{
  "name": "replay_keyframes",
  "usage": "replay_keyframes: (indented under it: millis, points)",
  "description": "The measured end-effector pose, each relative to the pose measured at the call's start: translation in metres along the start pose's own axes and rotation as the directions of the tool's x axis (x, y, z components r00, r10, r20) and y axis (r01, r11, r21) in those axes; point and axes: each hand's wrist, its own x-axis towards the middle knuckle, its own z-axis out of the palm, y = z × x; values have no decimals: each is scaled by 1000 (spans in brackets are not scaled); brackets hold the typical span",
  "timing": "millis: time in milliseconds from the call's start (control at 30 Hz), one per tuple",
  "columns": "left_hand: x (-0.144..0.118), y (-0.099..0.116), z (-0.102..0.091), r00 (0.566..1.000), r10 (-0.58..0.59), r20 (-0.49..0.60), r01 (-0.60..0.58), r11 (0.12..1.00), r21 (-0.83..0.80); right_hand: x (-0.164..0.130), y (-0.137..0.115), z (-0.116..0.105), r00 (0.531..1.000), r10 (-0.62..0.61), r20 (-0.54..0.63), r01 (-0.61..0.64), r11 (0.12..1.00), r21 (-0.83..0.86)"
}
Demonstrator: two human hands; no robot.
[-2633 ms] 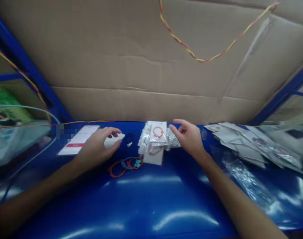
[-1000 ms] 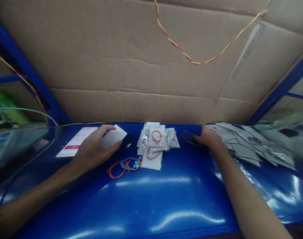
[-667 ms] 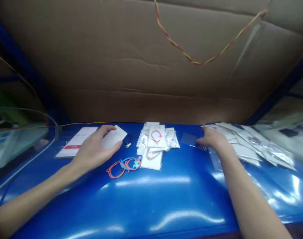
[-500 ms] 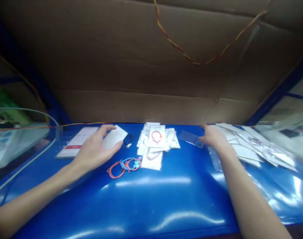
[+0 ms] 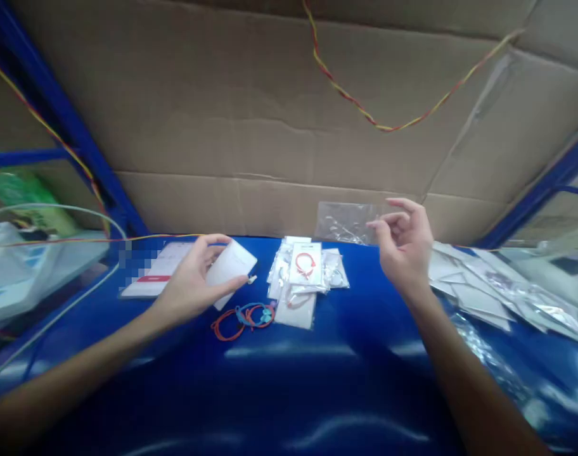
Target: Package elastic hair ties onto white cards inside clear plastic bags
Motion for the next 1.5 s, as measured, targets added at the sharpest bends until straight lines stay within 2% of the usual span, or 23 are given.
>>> replay_keyframes:
  millis: [67, 167, 367, 500, 567, 633, 733, 800, 900, 1033, 1133, 1233, 1367, 1500]
  points:
    - [0, 0, 2, 993, -79, 82, 97, 965, -243, -6, -9, 9, 989, 97, 113, -120, 968, 219]
    - [2, 3, 3, 975, -163, 154, 213, 887, -410, -18, -22, 19, 949, 160, 271, -256, 893, 369]
    - [1, 12, -1, 930, -246, 273, 353, 801, -483, -49, -38, 34, 851, 166, 498, -370, 863, 344]
    - [-4, 13, -4, 887, -311, 340, 442, 785, -434, -62, -41, 38, 770, 150, 620, -397, 873, 282]
    - [-8, 15, -5, 888, -275, 368, 420, 810, -410, -64, -42, 38, 762, 82, 642, -308, 918, 248]
    - [-11, 18, -5, 889, -247, 385, 402, 823, -402, -65, -44, 38, 750, -47, 659, -125, 969, 211]
    - [-13, 23, -7, 881, -238, 409, 402, 832, -382, -65, -48, 38, 676, -238, 698, 121, 969, 214]
    - [-13, 26, -8, 868, -217, 447, 391, 853, -344, -67, -51, 39, 643, -290, 709, 151, 955, 254]
    - [-13, 29, -6, 847, -152, 509, 319, 912, -259, -73, -57, 42, 668, -262, 696, 81, 956, 281]
    - [-16, 29, 2, 820, -92, 565, 226, 959, -173, -77, -66, 45, 707, -127, 695, -88, 960, 265]
    - [-20, 28, 7, 795, -102, 597, 215, 969, -121, -76, -74, 42, 678, -64, 733, -212, 937, 278]
    - [-22, 26, 9, 765, -125, 631, 224, 971, -79, -75, -78, 39, 642, -84, 762, -290, 893, 343]
    - [-24, 25, 10, 773, -123, 622, 222, 971, -83, -78, -81, 39, 612, -31, 790, -352, 884, 308]
    - [-24, 25, 11, 784, -85, 614, 172, 982, -84, -82, -81, 43, 610, 50, 790, -354, 910, 215]
